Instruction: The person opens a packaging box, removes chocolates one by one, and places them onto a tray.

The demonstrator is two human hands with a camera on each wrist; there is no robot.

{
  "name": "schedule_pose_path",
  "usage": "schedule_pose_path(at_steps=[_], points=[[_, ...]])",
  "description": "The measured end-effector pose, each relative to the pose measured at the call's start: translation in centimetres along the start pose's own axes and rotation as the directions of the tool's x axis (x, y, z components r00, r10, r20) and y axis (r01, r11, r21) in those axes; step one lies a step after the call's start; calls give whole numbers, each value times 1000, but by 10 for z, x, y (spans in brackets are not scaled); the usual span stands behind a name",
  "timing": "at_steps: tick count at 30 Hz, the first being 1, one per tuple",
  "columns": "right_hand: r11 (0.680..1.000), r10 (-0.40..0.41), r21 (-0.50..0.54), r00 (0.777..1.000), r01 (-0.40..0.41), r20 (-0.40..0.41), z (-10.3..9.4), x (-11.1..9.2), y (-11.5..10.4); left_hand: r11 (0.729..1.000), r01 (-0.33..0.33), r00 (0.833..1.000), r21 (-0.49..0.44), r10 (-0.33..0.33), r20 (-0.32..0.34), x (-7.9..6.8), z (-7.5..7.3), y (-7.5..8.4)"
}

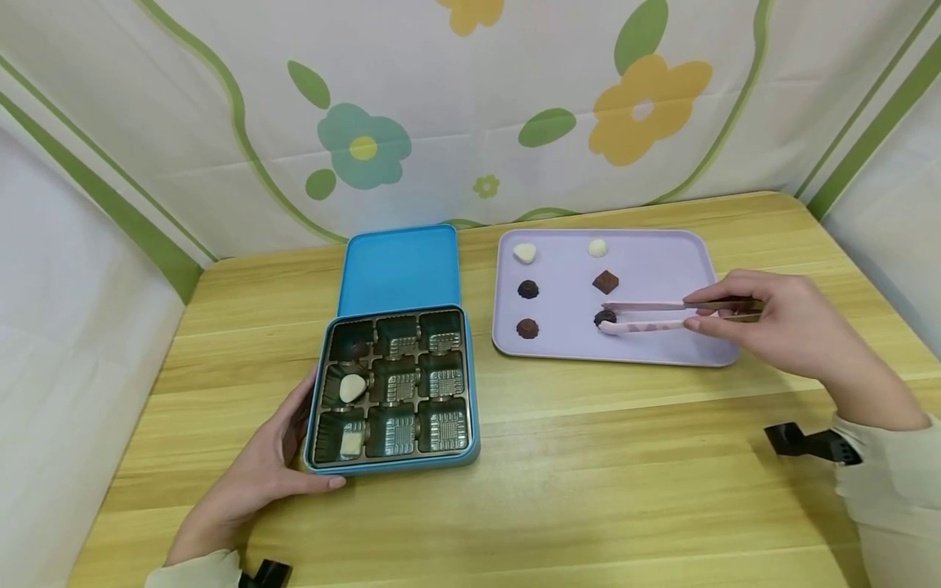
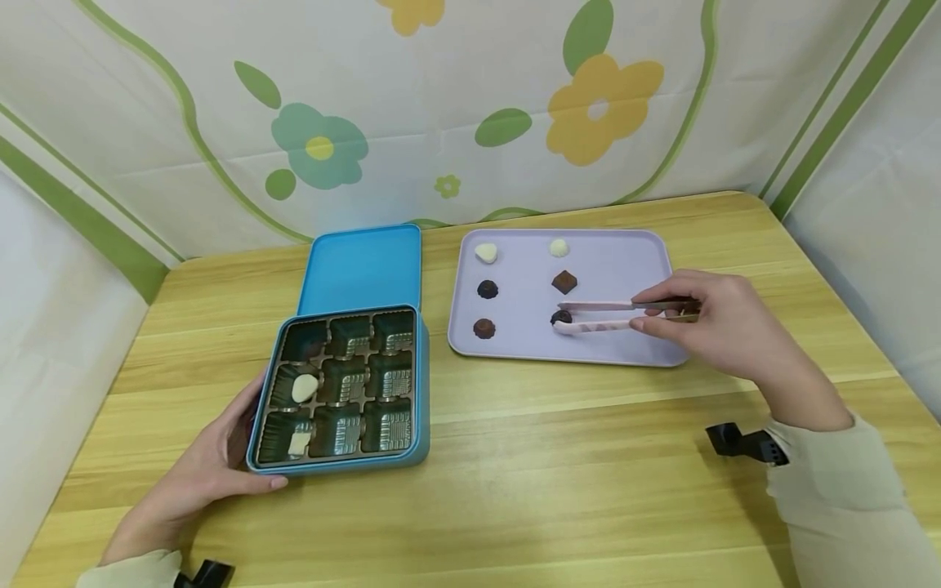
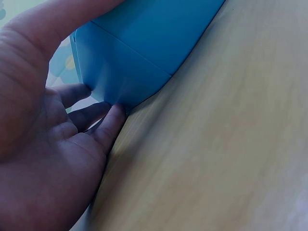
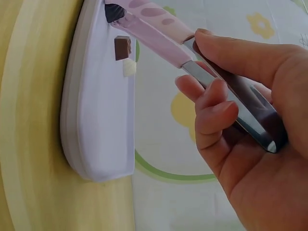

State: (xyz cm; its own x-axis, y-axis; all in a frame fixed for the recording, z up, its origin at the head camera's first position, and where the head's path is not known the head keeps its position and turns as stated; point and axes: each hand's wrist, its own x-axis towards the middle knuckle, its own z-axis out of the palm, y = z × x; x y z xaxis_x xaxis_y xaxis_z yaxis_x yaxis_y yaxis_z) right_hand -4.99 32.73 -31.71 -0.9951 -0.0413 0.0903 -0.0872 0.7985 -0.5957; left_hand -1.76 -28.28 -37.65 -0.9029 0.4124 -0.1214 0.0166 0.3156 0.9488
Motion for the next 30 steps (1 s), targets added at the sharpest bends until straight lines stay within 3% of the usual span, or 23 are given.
schedule_pose_path(at_steps=[7, 15, 22, 30], points=[[1000, 30, 1, 999, -30, 26, -4, -2, 0, 1000, -12, 1000, -5, 12, -1, 0, 0, -1], [1000, 5, -9, 1000, -5, 18, -5, -3, -2, 1000, -3, 1000, -12, 3, 3, 0, 0, 0], [992, 88, 95, 996, -86, -16, -11, -6, -6, 1000, 9, 1000, -9, -9, 3, 0, 0, 0], [982, 68, 178, 998, -65, -11, 5, -4, -26, 1000, 1, 1000, -9, -1, 3, -1, 0, 1]])
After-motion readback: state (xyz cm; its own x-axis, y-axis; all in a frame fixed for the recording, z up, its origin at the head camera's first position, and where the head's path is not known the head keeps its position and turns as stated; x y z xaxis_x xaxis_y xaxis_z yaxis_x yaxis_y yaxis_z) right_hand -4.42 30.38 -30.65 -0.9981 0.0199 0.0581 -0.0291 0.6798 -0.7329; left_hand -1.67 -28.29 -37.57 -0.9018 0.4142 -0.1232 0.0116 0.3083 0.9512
